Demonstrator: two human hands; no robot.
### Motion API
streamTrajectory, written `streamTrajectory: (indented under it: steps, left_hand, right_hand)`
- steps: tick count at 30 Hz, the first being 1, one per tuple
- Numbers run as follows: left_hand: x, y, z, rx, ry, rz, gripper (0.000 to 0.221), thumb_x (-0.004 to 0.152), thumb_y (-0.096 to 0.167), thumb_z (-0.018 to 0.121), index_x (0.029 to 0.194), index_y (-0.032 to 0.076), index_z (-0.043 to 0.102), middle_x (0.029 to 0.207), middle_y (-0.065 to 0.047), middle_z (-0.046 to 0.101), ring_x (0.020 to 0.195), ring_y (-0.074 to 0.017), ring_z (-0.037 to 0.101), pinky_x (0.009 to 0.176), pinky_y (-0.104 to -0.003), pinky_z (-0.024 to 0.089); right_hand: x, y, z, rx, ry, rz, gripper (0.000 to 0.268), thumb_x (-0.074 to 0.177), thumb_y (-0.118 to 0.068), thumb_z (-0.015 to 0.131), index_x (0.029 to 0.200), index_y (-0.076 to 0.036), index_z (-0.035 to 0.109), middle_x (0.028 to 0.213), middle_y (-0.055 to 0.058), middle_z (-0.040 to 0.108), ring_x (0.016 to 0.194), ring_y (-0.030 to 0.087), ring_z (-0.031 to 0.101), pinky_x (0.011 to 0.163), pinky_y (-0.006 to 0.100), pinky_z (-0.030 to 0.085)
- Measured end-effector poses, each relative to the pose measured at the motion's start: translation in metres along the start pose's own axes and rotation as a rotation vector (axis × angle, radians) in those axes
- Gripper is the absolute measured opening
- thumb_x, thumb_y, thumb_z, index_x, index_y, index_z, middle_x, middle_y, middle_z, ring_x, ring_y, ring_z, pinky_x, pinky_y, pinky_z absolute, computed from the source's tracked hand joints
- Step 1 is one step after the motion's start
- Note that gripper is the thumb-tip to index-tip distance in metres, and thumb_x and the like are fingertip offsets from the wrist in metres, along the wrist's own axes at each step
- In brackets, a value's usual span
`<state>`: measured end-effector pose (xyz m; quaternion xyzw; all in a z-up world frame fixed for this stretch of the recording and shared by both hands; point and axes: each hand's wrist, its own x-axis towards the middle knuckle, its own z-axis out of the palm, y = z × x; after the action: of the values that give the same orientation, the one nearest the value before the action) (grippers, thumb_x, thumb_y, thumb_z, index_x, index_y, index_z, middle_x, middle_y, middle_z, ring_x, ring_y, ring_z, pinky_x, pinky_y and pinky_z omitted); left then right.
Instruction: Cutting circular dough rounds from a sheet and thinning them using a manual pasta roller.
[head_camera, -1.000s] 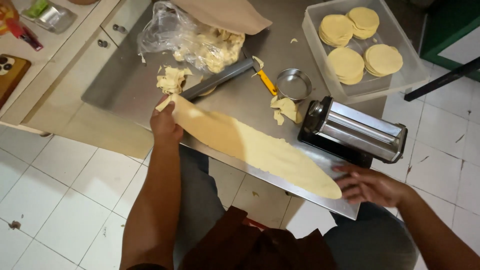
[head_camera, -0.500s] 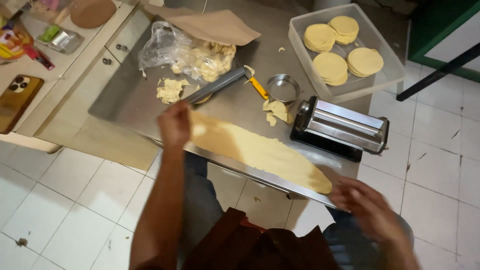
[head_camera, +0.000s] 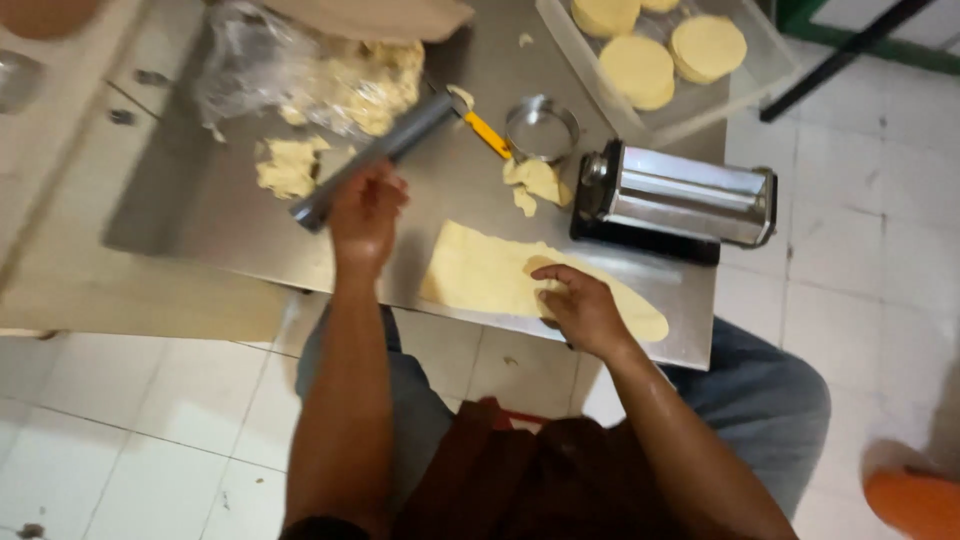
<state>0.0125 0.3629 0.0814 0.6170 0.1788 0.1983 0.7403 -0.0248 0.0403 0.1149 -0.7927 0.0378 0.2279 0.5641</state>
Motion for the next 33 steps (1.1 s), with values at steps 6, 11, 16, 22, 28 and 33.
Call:
streamTrajectory:
  steps: [6, 11, 16, 22, 28, 33]
  left_hand:
    - [0.006, 0.010, 0.002, 0.009, -0.085, 0.191, 0.017, 0.104, 0.009, 0.063, 0.121, 0.011, 0.065, 0.092, -0.007, 0.075, 0.075, -0.0090, 0.072, 0.063, -0.015, 0.056]
    - [-0.006, 0.019, 0.010, 0.315, -0.245, 0.400, 0.028, 0.097, 0.006, 0.063, 0.125, 0.004, 0.067, 0.093, -0.012, 0.075, 0.077, -0.0153, 0.074, 0.070, -0.025, 0.060]
    - [-0.022, 0.015, 0.029, 0.531, -0.255, 0.305, 0.023, 0.096, 0.019, 0.071, 0.118, 0.016, 0.073, 0.092, -0.004, 0.077, 0.078, -0.0151, 0.075, 0.069, -0.027, 0.061]
    - [-0.049, -0.014, 0.062, 0.715, -0.150, 0.862, 0.040, 0.090, 0.018, 0.078, 0.129, 0.007, 0.071, 0.113, -0.015, 0.072, 0.099, -0.0308, 0.072, 0.084, -0.037, 0.061]
    - [-0.105, -0.005, 0.075, 1.212, -0.501, 0.719, 0.077, 0.101, 0.054, 0.054, 0.163, 0.013, 0.033, 0.166, -0.016, 0.035, 0.154, -0.0452, 0.025, 0.119, -0.067, 0.023]
    - [-0.118, -0.010, 0.076, 1.417, -0.581, 0.466, 0.084, 0.100, 0.066, 0.047, 0.164, 0.014, 0.032, 0.168, -0.016, 0.033, 0.157, -0.0444, 0.020, 0.115, -0.079, 0.007]
  right_hand:
    - [0.007, 0.016, -0.029, 0.069, -0.009, -0.046, 0.023, 0.087, 0.002, 0.070, 0.107, -0.005, 0.079, 0.061, 0.007, 0.052, 0.053, 0.017, 0.061, 0.053, 0.029, 0.059]
    - [-0.006, 0.003, -0.064, 0.111, -0.008, -0.081, 0.026, 0.088, 0.004, 0.069, 0.113, 0.002, 0.074, 0.075, 0.008, 0.054, 0.066, 0.016, 0.062, 0.065, 0.031, 0.064]
    - [-0.035, 0.007, -0.101, 0.058, 0.038, -0.056, 0.028, 0.089, 0.000, 0.071, 0.116, 0.004, 0.074, 0.087, 0.016, 0.064, 0.077, 0.022, 0.064, 0.071, 0.038, 0.063]
    - [-0.041, 0.071, -0.163, -0.421, 0.244, -0.076, 0.027, 0.090, -0.020, 0.076, 0.116, -0.014, 0.077, 0.101, 0.017, 0.075, 0.094, 0.034, 0.072, 0.084, 0.048, 0.058]
    - [-0.059, 0.116, -0.189, -0.650, 0.460, -0.194, 0.028, 0.092, -0.030, 0.074, 0.119, -0.021, 0.077, 0.100, 0.006, 0.079, 0.093, 0.028, 0.075, 0.085, 0.043, 0.059]
    - [-0.063, 0.132, -0.172, -0.703, 0.542, -0.395, 0.027, 0.095, -0.030, 0.076, 0.119, -0.019, 0.077, 0.095, 0.007, 0.078, 0.091, 0.030, 0.075, 0.081, 0.042, 0.060]
